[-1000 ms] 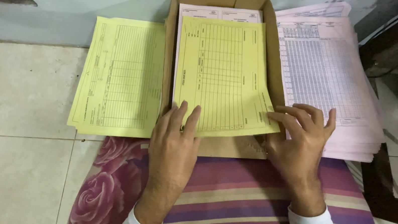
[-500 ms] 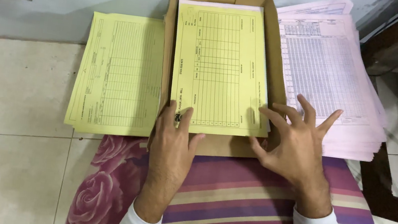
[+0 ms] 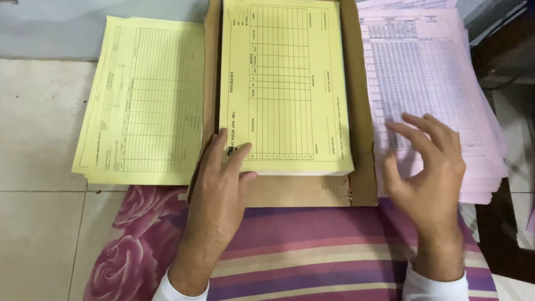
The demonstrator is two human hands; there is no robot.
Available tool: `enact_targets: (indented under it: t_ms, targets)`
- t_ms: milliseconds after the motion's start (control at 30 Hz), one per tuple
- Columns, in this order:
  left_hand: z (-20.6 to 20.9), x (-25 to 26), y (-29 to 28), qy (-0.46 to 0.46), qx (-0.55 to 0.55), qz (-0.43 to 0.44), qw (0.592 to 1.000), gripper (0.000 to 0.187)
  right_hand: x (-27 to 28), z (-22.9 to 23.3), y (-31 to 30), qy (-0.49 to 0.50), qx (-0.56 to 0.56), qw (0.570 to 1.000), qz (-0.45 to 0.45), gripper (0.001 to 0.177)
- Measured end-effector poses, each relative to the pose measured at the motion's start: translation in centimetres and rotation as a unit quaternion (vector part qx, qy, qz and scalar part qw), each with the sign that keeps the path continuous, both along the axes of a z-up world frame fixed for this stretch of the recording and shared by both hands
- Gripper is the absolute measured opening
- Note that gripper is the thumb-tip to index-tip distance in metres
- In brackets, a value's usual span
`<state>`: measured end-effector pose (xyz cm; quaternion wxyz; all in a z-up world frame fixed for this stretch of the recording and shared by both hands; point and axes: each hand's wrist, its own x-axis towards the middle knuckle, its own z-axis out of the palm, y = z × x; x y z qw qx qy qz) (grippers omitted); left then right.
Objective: Sorting and organizing different colored paper forms into a cardboard box
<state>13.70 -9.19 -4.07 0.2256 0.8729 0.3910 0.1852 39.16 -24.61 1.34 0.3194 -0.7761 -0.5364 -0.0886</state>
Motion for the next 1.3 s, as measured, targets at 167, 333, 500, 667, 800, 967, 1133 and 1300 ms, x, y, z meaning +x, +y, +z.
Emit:
enact_targets:
  t_ms: [167,333,500,667,800,967,1133,1300]
  targets:
    - [-0.5,-0.3,0.0,-0.016,0.054,-0.013,0.998,0.049,3.2,-0.4,-1.7,0.076,-0.208,0.974,-0.056,0.072]
    - [0.3,-0.2,-0.2,-0.023,0.006,-0.009,1.000,0.048,2.9,0.5,-1.1,0.147,-0.369,0.913,-0.089,0.090]
    - [-0.1,0.0,-0.1,-0.011,0.028,0.001,1.000,0.047,3.0,0.6,-1.2,0.155,-0.350,0.920,-0.084,0.086]
    - [-0.2,0.0,-0.1,-0.017,0.033,-0.002,0.999,0.045,3.3,0.4,-1.3,0.144,-0.351,0.922,-0.081,0.078]
    - [-0.2,0.0,-0.1,-0.012,0.039,0.001,0.999,0.045,3.3,0.7,-1.5,0.158,-0.306,0.935,-0.079,0.073]
    - [0.2,-0.1,-0.1,-0.008,0.011,-0.003,1.000,0.045,4.4,0.3,-2.6,0.099,-0.188,0.975,-0.059,0.069]
    - [0.1,-0.1,-0.1,-0.016,-0.006,-0.003,1.000,0.046,5.5,-0.7,-4.1,0.052,-0.153,0.979,-0.120,0.043]
    - [0.1,-0.1,0.0,-0.025,0.015,-0.004,1.000,0.047,3.2,0.7,-2.6,-0.160,0.148,0.975,-0.039,0.018]
